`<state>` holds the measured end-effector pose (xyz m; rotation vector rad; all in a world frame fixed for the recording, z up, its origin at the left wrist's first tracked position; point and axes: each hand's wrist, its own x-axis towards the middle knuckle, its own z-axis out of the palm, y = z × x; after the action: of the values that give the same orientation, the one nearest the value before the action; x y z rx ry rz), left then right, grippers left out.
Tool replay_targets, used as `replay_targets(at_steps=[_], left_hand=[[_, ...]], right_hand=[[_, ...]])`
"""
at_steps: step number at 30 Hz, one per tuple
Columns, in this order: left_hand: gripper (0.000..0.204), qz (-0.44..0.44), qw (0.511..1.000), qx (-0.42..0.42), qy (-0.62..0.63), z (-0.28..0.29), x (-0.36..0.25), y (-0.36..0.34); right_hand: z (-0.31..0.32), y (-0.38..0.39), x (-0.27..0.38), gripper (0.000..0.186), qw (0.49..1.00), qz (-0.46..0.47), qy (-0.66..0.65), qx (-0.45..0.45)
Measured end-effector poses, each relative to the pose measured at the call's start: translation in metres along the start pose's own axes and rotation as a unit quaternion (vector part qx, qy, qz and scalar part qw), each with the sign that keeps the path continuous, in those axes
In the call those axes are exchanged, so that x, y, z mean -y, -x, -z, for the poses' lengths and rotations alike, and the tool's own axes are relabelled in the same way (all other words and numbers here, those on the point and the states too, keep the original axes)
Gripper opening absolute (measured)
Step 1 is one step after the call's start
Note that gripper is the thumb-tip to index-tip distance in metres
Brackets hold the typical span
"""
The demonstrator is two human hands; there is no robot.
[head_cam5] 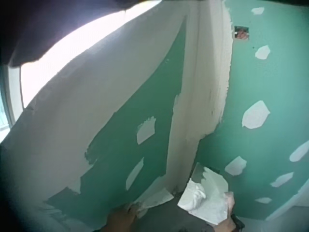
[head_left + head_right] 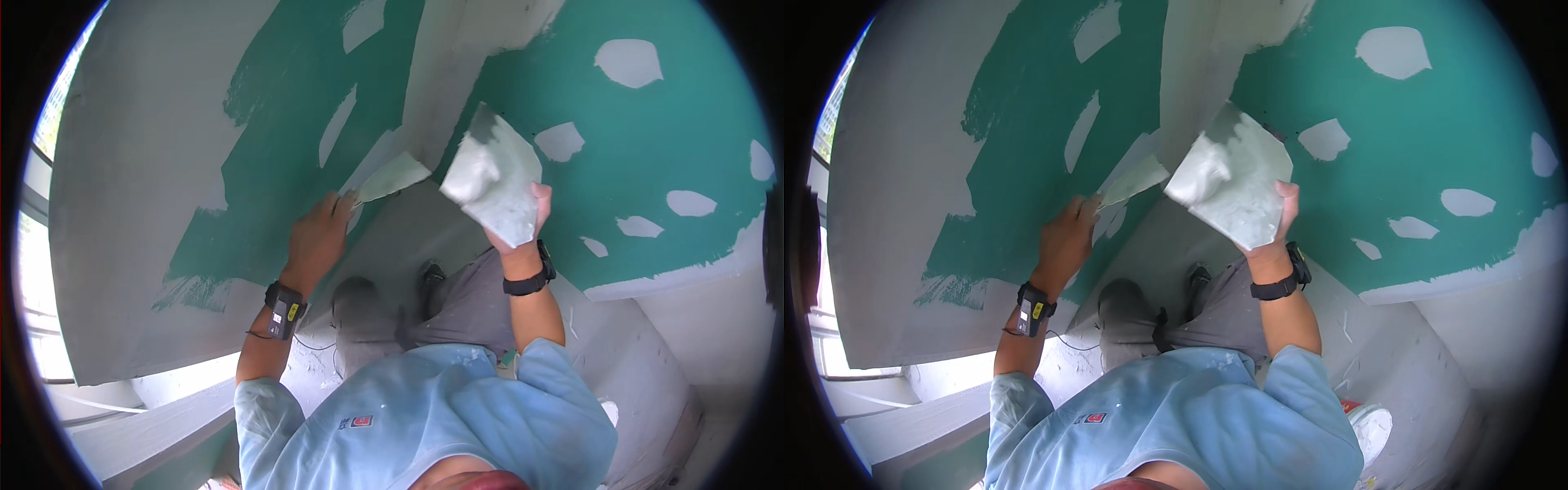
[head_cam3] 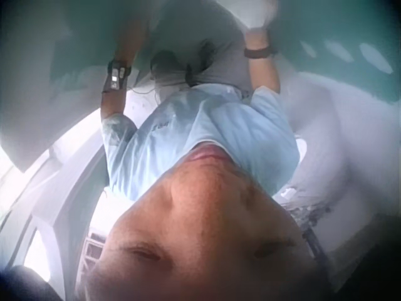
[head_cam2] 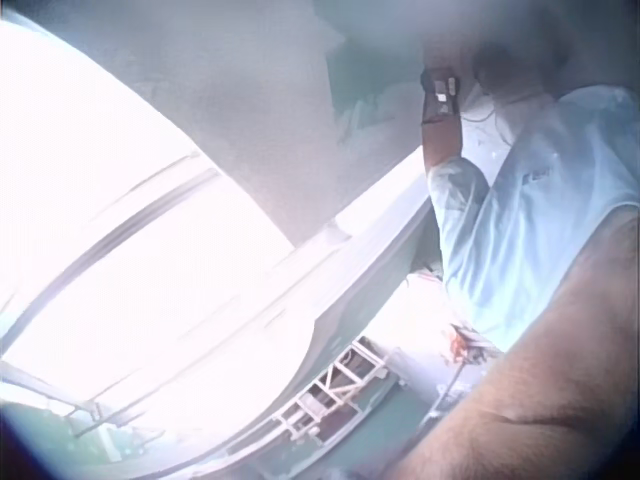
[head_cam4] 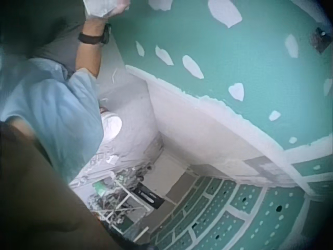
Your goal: Skimming and smoothing plaster compound on walls and ceiling using a trowel and putty knife.
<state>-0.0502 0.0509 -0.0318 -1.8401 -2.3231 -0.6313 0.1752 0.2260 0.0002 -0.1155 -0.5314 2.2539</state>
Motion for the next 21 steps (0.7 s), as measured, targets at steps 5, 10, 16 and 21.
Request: replay_targets(at_steps=[5, 10, 16, 21], left_hand=[[0.032, 0.148, 0.988, -0.037, -0.038, -0.002, 0.010, 0.056], [0.031, 0.275, 0.959, -0.016, -0.066, 0.037, -0.002, 0.093], [0.033, 0.211, 0.958, -0.040, -0.192, 0.031, 0.024, 0.119], [0.031, 0.137, 0.959, 0.011, -0.248, 0.041, 0.059, 0.196]], right_hand=[[0.026, -0.006, -0.008, 0.065, 0.998, 0.047, 0.006, -0.032], [0.095, -0.009, -0.055, 0.064, 0.988, 0.042, -0.061, -0.132], [0.210, -0.045, -0.148, 0.064, 0.954, 0.090, -0.144, -0.246], [0.293, -0.089, -0.181, 0.068, 0.917, 0.170, -0.192, -0.305]])
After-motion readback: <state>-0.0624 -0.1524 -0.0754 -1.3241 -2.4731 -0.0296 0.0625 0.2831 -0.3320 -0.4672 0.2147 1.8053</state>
